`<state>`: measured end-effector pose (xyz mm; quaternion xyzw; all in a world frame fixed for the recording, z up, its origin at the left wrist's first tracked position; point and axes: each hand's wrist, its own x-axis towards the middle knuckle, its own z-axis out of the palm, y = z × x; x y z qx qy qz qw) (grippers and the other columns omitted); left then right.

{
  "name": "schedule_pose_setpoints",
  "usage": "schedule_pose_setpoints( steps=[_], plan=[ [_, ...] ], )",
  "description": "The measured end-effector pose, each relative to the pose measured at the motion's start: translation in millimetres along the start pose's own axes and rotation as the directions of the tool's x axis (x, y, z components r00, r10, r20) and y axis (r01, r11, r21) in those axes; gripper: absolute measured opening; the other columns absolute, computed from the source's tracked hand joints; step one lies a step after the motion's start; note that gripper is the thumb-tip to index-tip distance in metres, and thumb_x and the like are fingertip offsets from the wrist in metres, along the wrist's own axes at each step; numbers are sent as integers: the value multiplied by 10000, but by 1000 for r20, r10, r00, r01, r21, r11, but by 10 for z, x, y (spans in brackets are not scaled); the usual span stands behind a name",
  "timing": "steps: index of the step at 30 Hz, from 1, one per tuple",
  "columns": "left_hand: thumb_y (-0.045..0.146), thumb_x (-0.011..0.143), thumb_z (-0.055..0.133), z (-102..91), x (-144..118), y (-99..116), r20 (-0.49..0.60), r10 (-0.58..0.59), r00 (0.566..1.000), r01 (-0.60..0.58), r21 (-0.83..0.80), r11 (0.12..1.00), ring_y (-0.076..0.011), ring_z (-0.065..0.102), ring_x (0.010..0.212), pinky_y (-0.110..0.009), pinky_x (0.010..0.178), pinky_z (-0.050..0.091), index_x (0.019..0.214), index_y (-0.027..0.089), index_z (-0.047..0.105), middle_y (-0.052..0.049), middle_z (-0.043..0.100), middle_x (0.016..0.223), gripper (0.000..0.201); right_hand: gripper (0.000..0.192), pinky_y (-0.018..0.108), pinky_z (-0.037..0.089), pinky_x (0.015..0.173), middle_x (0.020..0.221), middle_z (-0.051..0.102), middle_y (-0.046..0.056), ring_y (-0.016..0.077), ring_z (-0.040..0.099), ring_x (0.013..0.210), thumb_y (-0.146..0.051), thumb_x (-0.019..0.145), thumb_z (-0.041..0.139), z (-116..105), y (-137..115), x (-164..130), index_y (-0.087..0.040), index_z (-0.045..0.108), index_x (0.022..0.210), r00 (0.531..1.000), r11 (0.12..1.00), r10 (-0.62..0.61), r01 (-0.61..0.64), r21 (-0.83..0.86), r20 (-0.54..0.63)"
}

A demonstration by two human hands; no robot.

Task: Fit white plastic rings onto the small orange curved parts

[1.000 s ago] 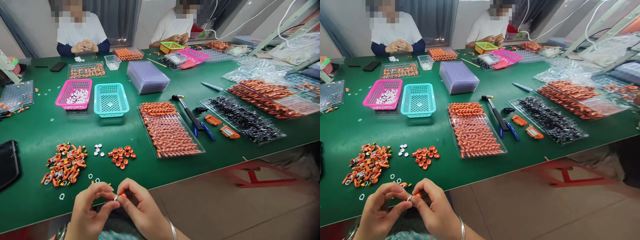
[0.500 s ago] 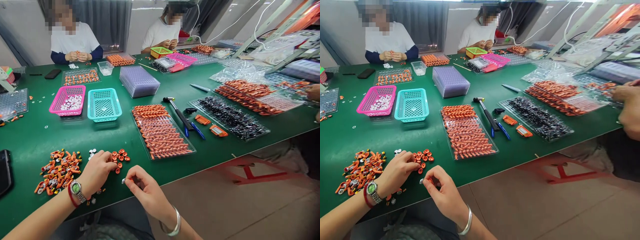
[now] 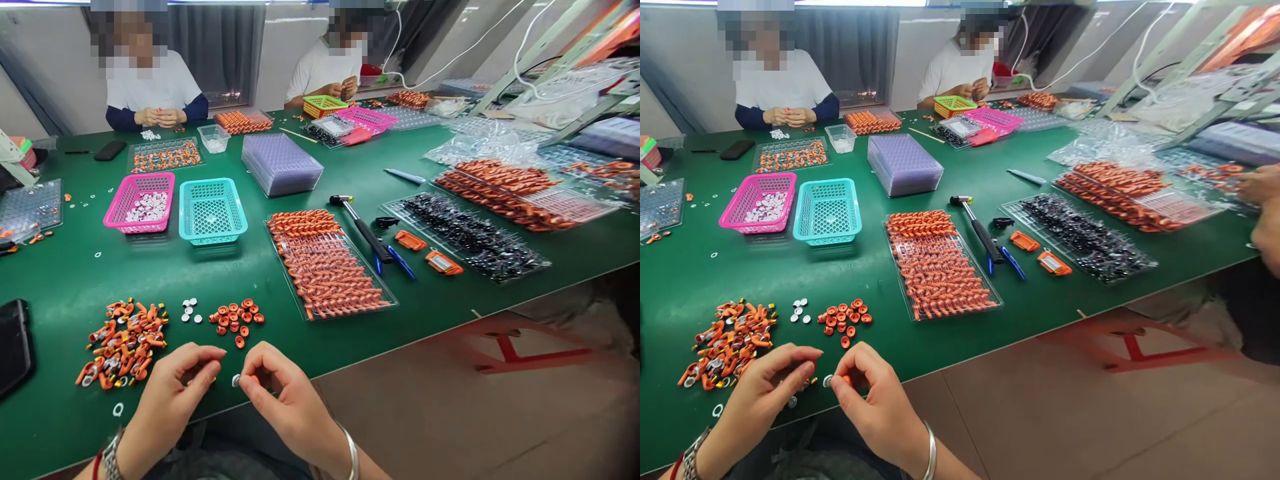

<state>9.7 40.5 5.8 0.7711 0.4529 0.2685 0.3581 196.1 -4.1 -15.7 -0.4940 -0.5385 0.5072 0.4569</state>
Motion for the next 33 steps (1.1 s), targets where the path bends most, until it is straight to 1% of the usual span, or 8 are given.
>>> schedule_pose_setpoints(
  steps=[3,6,9,12,17,21,29,33],
  plan=[
    [206,823,671,25,-188,6,-9,-126,992,118,-280,953,-180,750,743,-209,641,609,990,225,746,-25,785,870,184,157,256,393,588,748,498,0,142,483,667,-261,878,548,55,-47,-24,-194,528,738,1000,1000,4,-4,-5,29],
    [148,759,727,48,-328,-21,-93,-128,987,91,-333,939,-173,758,696,-191,641,612,917,245,770,-6,798,833,190,147,256,398,591,745,512,5,144,493,668,-240,867,544,101,-102,-48,-194,532,727,997,1000,11,-9,-27,75],
    [123,730,749,56,-389,-23,-191,-71,979,20,-257,966,-155,745,636,-170,618,602,833,239,766,13,784,759,156,134,254,402,587,737,524,7,144,499,658,-215,853,548,151,-146,-58,-195,539,721,994,997,8,0,-75,109],
    [115,733,741,53,-399,9,-233,-1,972,-33,-139,990,-146,737,638,-161,625,593,805,228,745,21,767,726,134,126,254,406,588,732,527,9,148,510,660,-193,846,540,201,-163,-55,-195,539,720,994,991,-9,24,-133,113],
    [95,751,705,44,-405,63,-252,75,965,-89,-44,995,-111,717,595,-120,598,569,810,228,716,39,750,704,145,124,255,405,580,731,527,13,151,523,659,-164,836,526,263,-156,-51,-196,523,716,995,973,-31,52,-224,96],
    [115,773,684,42,-412,79,-260,107,960,-106,16,994,-112,706,575,-131,575,570,813,218,703,28,740,697,112,130,253,402,567,724,516,9,148,521,644,-146,831,526,284,-163,-62,-199,520,713,995,961,-34,58,-269,90],
    [135,805,655,41,-422,75,-262,169,950,-147,104,984,-124,709,591,-157,586,574,812,218,682,20,739,699,87,128,253,409,571,727,511,6,149,522,651,-134,829,522,309,-173,-82,-201,527,720,993,968,-47,71,-242,105],
    [133,822,645,44,-433,94,-250,201,947,-173,126,977,-123,706,596,-162,602,573,840,221,663,22,734,706,92,126,253,410,584,732,503,6,149,516,661,-133,818,522,306,-189,-78,-200,515,712,991,983,-34,56,-176,129]
  ],
)
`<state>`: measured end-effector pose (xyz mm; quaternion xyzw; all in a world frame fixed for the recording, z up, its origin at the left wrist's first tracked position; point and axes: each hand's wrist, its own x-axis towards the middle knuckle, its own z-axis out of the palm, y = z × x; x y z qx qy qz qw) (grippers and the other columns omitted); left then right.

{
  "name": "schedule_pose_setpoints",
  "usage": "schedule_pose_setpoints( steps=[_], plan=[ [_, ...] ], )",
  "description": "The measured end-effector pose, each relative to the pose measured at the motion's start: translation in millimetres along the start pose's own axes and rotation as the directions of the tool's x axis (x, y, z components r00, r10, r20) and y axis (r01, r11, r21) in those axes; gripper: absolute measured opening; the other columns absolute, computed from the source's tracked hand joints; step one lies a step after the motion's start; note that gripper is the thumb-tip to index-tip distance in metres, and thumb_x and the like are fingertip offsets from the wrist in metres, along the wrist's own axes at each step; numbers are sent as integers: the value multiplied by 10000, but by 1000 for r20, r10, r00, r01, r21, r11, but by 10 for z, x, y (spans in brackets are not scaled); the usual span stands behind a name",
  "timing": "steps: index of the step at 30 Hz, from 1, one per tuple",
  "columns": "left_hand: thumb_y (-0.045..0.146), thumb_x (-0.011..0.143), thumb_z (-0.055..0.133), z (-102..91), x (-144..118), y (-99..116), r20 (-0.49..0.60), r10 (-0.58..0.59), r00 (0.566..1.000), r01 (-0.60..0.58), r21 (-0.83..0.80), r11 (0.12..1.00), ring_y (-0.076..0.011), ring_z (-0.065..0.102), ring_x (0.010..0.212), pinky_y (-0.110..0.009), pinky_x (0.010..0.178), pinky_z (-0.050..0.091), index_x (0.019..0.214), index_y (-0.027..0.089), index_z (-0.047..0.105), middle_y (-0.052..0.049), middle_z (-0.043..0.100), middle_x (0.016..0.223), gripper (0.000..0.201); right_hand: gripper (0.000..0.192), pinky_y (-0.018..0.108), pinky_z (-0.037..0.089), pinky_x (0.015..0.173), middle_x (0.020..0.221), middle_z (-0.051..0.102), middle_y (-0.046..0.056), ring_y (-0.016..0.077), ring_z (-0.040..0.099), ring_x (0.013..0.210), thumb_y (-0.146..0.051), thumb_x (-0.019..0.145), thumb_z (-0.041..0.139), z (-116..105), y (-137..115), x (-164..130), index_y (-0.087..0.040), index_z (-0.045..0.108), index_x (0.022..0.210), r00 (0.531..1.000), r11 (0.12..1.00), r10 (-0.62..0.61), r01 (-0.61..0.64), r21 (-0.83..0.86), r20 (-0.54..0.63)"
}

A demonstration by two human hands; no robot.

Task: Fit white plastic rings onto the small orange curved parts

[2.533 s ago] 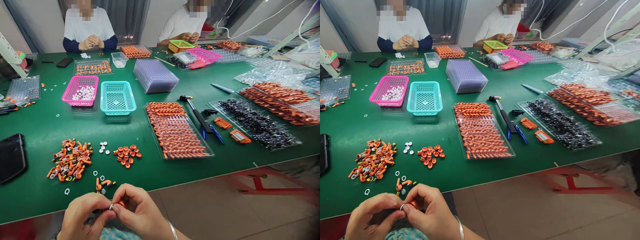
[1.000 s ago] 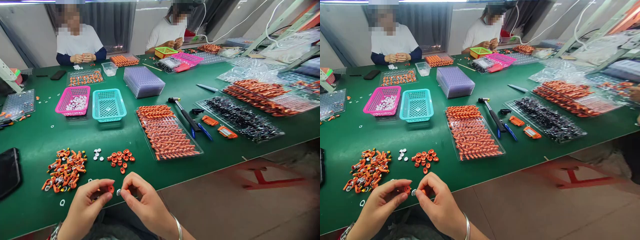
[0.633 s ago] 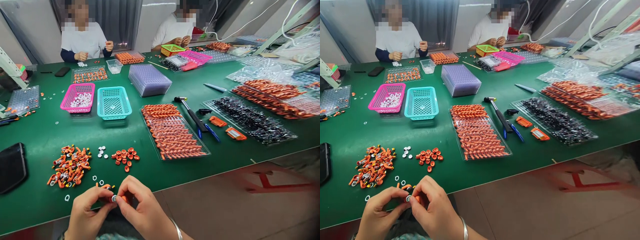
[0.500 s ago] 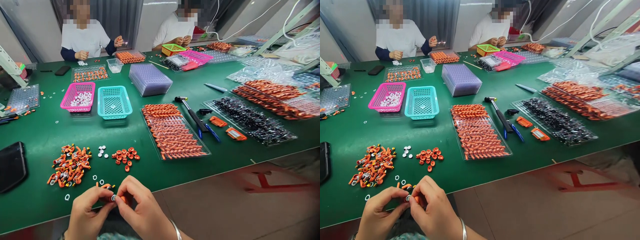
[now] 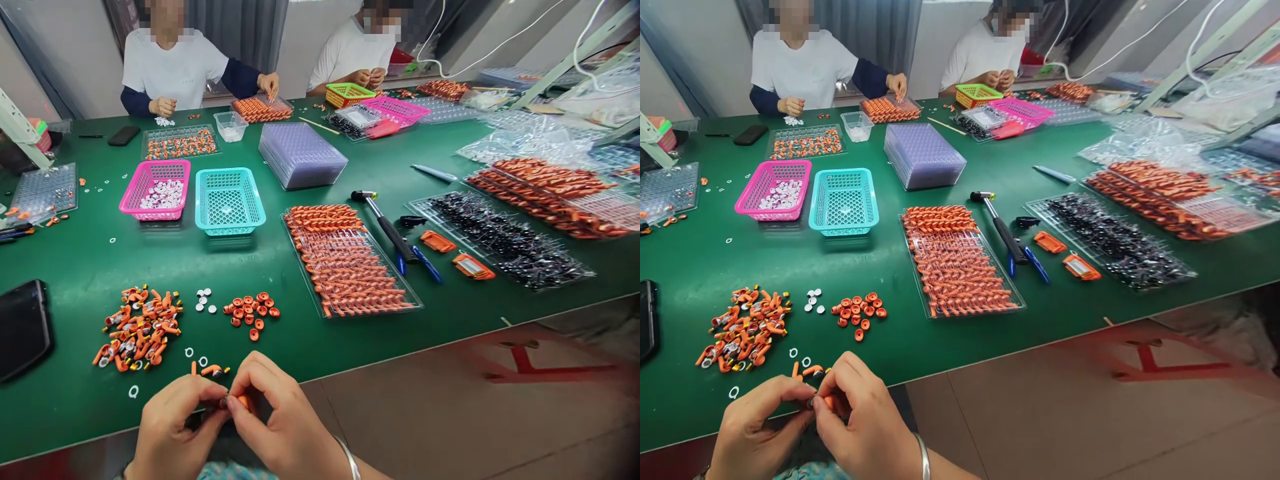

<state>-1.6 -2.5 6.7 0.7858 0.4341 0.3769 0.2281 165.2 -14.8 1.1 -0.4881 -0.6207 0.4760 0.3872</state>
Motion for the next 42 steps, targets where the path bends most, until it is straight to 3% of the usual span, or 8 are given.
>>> schedule_pose_setpoints(
  steps=[6,13,18,21,24,28,32,42],
  plan=[
    [115,859,633,-39,-8,32,37,68,997,-67,-22,997,-127,697,638,-177,639,571,892,220,633,14,721,733,110,70,251,419,621,762,511,-6,139,493,681,-143,783,560,-89,-8,43,-197,515,778,993,978,73,-90,188,96],
    [23,834,640,-73,-80,-15,149,108,983,-97,-83,992,-135,659,690,-191,631,553,986,207,627,-18,662,797,239,63,250,376,577,701,525,-12,122,468,625,-223,763,592,-217,-35,118,-169,573,735,933,928,139,-240,284,332],
    [28,841,638,-84,-53,54,143,127,982,-106,-147,983,-132,638,645,-193,589,534,930,185,623,-18,647,745,180,193,217,310,506,617,470,-50,87,390,552,-303,724,666,-127,-3,65,-167,529,730,887,806,207,-394,443,413],
    [54,858,627,-67,0,109,101,153,983,-132,-190,973,-127,630,606,-188,561,525,876,163,630,-22,646,703,110,264,201,260,474,578,425,-76,68,329,522,-316,698,721,-79,12,18,-171,501,705,882,764,252,-433,478,398],
    [149,865,668,-32,43,116,92,81,992,-58,-232,971,-118,625,577,-173,538,516,828,176,650,-6,644,673,49,336,199,259,481,574,439,-75,63,326,522,-397,702,758,-89,27,26,-156,524,717,882,728,253,-445,522,399],
    [350,790,762,12,65,49,28,-100,995,104,-309,946,-117,611,562,-166,502,502,777,214,691,18,638,647,154,430,226,360,608,688,566,-15,87,463,631,-523,729,746,-131,71,97,-119,611,792,902,674,198,-410,615,384],
    [383,760,784,22,50,-18,40,-190,981,192,-341,920,-115,604,568,-175,525,497,735,225,701,30,632,626,180,404,252,414,724,796,645,24,105,556,727,-488,726,775,-134,114,126,-113,648,810,892,626,193,-433,649,408],
    [392,774,769,37,-7,-33,22,-111,994,113,-285,952,-125,595,594,-180,521,496,790,228,714,18,615,658,174,372,202,377,620,681,622,-24,66,523,604,-399,657,854,-3,240,84,-117,634,760,884,479,219,-467,744,413]
  ],
)
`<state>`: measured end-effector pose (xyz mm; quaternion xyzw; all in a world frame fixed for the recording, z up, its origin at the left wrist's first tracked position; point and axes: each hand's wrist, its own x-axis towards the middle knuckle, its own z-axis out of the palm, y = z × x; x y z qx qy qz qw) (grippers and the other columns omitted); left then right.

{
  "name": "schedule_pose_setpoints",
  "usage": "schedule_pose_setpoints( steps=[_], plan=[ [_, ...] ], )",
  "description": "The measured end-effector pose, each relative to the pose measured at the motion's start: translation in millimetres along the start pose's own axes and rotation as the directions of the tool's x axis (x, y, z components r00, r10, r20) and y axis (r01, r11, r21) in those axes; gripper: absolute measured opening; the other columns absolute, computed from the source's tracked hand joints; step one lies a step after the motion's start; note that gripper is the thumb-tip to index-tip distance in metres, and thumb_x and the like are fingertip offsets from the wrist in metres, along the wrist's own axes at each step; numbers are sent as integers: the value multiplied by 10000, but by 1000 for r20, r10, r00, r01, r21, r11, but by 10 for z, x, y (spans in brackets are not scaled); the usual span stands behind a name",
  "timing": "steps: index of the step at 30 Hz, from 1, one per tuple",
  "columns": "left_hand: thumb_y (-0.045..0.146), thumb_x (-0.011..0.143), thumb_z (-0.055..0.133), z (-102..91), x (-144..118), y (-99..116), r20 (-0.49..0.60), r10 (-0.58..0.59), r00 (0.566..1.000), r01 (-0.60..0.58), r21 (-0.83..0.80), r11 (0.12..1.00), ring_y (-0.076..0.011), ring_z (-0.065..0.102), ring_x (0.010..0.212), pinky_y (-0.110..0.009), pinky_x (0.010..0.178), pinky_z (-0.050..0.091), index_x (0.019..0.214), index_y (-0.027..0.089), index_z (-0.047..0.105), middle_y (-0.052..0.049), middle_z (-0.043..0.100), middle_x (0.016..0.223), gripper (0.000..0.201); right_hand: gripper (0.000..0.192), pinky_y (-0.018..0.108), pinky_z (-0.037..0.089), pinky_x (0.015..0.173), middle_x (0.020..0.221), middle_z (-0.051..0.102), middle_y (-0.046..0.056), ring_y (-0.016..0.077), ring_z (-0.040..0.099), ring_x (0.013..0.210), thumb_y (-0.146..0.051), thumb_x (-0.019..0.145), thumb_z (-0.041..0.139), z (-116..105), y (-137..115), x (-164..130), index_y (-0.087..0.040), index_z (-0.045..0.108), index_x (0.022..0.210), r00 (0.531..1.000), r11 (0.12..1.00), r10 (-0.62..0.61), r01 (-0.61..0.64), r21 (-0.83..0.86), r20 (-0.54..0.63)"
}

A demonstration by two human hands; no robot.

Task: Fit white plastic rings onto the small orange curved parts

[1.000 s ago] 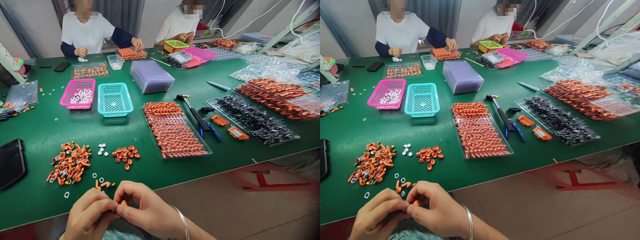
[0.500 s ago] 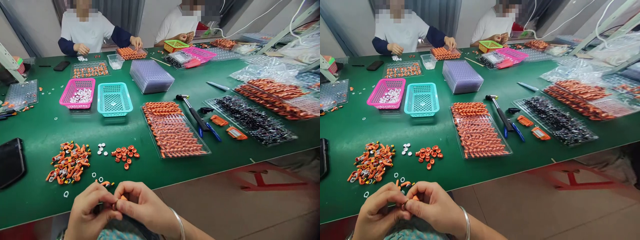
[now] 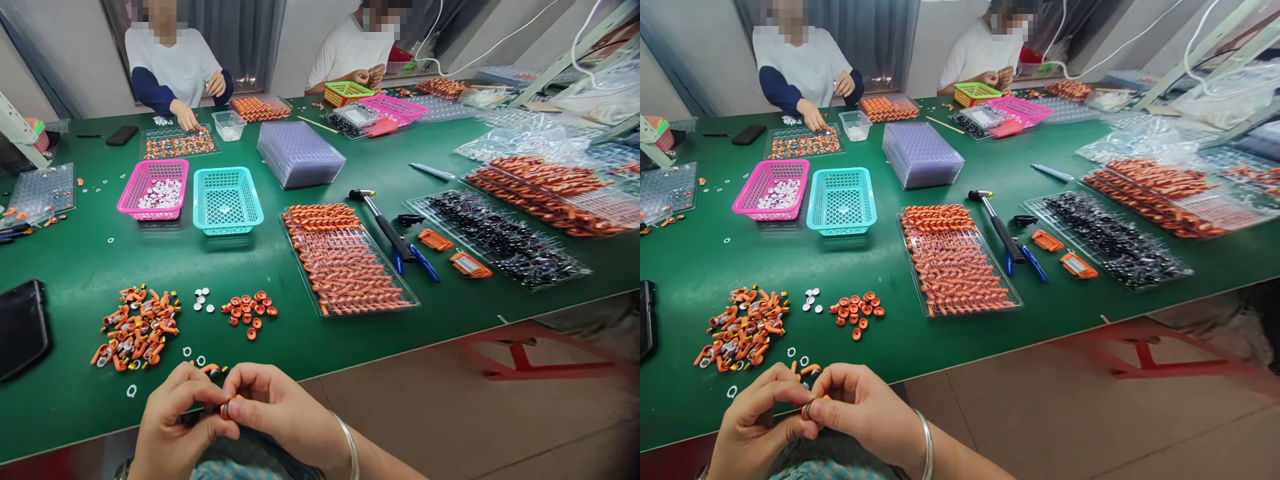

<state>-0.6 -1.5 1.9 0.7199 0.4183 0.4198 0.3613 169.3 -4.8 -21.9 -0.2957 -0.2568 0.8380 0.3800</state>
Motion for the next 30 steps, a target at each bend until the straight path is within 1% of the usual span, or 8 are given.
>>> schedule_pose_setpoints(
  steps=[4,7,10,14,19,24,27,30],
  plan=[
    [358,828,723,-17,19,4,18,81,997,-82,59,995,-124,587,572,-186,494,495,844,218,703,11,599,663,143,373,194,382,597,637,616,-35,56,512,559,-384,620,880,-6,123,48,-118,639,723,1000,996,-27,28,80,-14],
    [370,863,679,-60,50,23,59,130,990,-137,132,982,-127,599,587,-191,506,507,874,202,691,-1,611,686,168,335,184,413,637,708,642,-25,57,550,620,-351,665,866,13,148,45,-124,652,787,996,992,-82,84,94,-24],
    [354,885,652,-104,69,32,110,239,965,-259,231,938,-131,591,608,-208,535,502,916,180,671,-13,628,708,177,323,178,454,659,788,661,-17,66,594,688,-279,667,877,27,136,18,-141,645,845,985,979,-167,170,111,-41],
    [285,930,595,-121,38,1,179,318,931,-361,322,875,-156,537,642,-265,570,456,959,167,646,-30,635,725,131,316,169,485,603,726,696,-11,61,618,611,-210,637,894,2,157,-7,-140,644,816,980,971,-199,198,135,-13],
    [253,909,631,-103,-13,7,159,329,931,-363,307,880,-161,525,661,-281,600,458,1030,167,642,-31,644,741,149,296,152,510,548,712,743,-2,63,642,560,-168,600,907,-40,232,13,-146,674,781,976,957,-216,218,191,-34],
    [144,895,640,-111,-52,73,82,311,947,-322,276,906,-131,545,627,-231,559,482,938,173,651,-13,608,720,52,283,205,547,445,675,746,6,111,645,515,-233,574,918,-23,275,44,-153,695,728,974,934,-220,225,278,-50],
    [95,874,631,-113,-95,43,75,315,946,-323,279,904,-141,548,655,-240,573,490,950,183,669,-22,591,746,123,277,206,549,447,672,744,14,110,642,520,-235,563,923,-20,295,48,-150,703,707,973,931,-218,230,283,-72],
    [50,853,616,-117,-120,-6,95,333,938,-346,265,900,-152,542,681,-253,592,489,1031,182,681,-34,588,773,230,282,195,534,456,670,743,20,102,636,515,-232,553,928,-34,315,46,-147,708,706,976,933,-199,216,288,-88]
  ],
)
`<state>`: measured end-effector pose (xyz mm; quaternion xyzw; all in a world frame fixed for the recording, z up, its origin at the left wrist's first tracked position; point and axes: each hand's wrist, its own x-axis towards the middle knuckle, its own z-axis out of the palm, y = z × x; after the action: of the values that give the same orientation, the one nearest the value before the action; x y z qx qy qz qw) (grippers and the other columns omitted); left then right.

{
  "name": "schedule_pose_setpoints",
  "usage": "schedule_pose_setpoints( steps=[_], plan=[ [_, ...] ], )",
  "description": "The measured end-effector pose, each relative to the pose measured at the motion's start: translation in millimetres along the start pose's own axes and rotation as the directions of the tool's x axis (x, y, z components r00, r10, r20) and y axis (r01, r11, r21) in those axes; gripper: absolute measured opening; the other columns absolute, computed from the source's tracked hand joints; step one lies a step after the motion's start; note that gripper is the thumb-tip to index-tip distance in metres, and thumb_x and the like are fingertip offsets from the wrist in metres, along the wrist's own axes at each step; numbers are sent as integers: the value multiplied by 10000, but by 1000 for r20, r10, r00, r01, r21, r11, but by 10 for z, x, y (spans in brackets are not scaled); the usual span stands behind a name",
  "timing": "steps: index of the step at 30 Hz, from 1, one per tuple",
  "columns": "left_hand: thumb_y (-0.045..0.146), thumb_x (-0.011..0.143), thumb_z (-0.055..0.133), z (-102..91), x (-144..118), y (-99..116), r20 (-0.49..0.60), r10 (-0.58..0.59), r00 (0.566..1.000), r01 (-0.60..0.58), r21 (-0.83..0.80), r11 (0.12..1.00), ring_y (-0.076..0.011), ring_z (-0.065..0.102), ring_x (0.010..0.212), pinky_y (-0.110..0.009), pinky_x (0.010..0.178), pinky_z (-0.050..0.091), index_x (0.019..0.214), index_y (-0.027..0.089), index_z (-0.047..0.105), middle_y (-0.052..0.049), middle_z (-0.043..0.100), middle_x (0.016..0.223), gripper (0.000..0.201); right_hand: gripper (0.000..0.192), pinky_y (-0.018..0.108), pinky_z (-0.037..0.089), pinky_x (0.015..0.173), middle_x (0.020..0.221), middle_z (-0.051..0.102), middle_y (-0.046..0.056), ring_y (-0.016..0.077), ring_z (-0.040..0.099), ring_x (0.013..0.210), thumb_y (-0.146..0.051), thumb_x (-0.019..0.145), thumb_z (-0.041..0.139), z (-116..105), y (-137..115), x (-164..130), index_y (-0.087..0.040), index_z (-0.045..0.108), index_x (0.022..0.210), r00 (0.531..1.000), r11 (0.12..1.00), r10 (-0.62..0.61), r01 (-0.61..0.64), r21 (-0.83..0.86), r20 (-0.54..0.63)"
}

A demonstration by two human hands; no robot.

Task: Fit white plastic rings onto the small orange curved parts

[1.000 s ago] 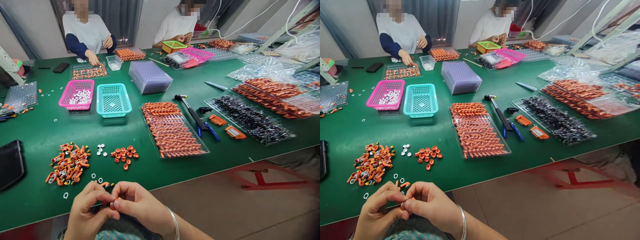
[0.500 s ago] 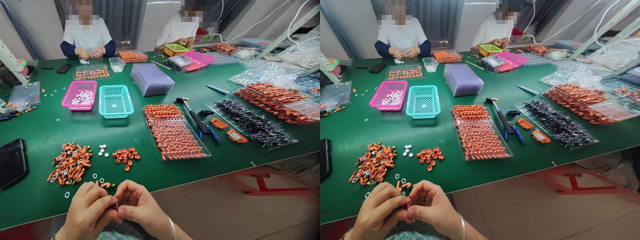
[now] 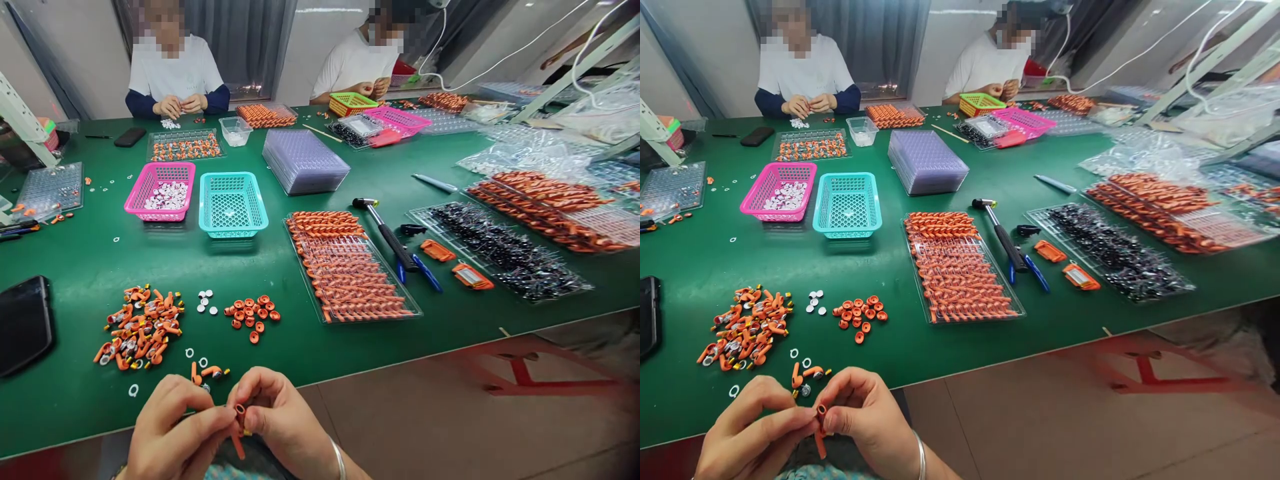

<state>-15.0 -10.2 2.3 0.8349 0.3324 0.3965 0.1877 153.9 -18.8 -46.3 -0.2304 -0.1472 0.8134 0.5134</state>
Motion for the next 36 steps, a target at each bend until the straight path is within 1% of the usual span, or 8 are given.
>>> schedule_pose_setpoints(
  steps=[4,7,14,19,23,29,32,36],
  plan=[
    [8,834,603,-13,7,-16,20,45,999,-45,2,999,-165,522,713,-274,622,481,1123,177,672,-44,591,792,341,279,188,523,469,665,739,17,102,645,526,-230,546,932,-10,3,-10,-144,720,706,1000,1000,6,-6,-6,-9],
    [-4,826,598,-38,31,8,36,76,996,-76,23,997,-170,513,718,-282,623,473,1134,167,671,-51,599,797,360,282,199,520,474,660,737,14,107,646,521,-239,540,934,5,-3,-19,-146,724,702,1000,1000,2,-2,-17,-13],
    [33,861,577,-79,30,51,67,79,995,-86,99,991,-177,555,704,-307,634,479,1129,175,675,-56,646,782,319,266,207,511,487,656,741,20,107,641,511,-250,531,937,28,4,-25,-154,738,680,1000,1000,-11,11,-29,-20],
    [103,908,530,-73,57,40,52,125,991,-131,122,984,-162,567,655,-293,597,471,1073,175,681,-48,662,738,235,226,190,510,496,651,744,16,97,643,521,-214,521,939,59,-3,-34,-166,750,637,998,999,-39,37,-30,-43],
    [63,885,553,-76,71,33,95,104,990,-111,81,990,-154,573,658,-277,595,469,1059,168,664,-45,651,757,232,217,191,515,472,636,741,16,107,647,518,-201,521,935,85,5,-45,-173,743,617,998,999,-50,50,-9,-49],
    [113,871,613,-111,56,51,36,17,999,-21,131,991,-147,539,634,-302,637,439,975,232,702,-19,618,762,182,250,209,538,425,666,733,13,124,645,523,-243,537,932,107,60,-59,-165,719,642,999,999,-18,20,34,-42],
    [138,857,649,-140,83,80,-4,12,1000,-12,156,988,-147,539,621,-311,634,425,934,218,717,-16,621,743,130,277,211,539,439,683,736,17,126,653,541,-270,534,936,111,69,-69,-160,714,659,999,999,-3,5,49,-43],
    [135,842,662,-157,109,107,-20,27,999,-23,170,985,-141,550,598,-301,610,433,912,213,727,-10,626,715,123,286,192,528,514,674,735,14,93,641,543,-265,543,936,109,71,-81,-147,710,673,998,999,10,-8,36,-57]
  ],
)
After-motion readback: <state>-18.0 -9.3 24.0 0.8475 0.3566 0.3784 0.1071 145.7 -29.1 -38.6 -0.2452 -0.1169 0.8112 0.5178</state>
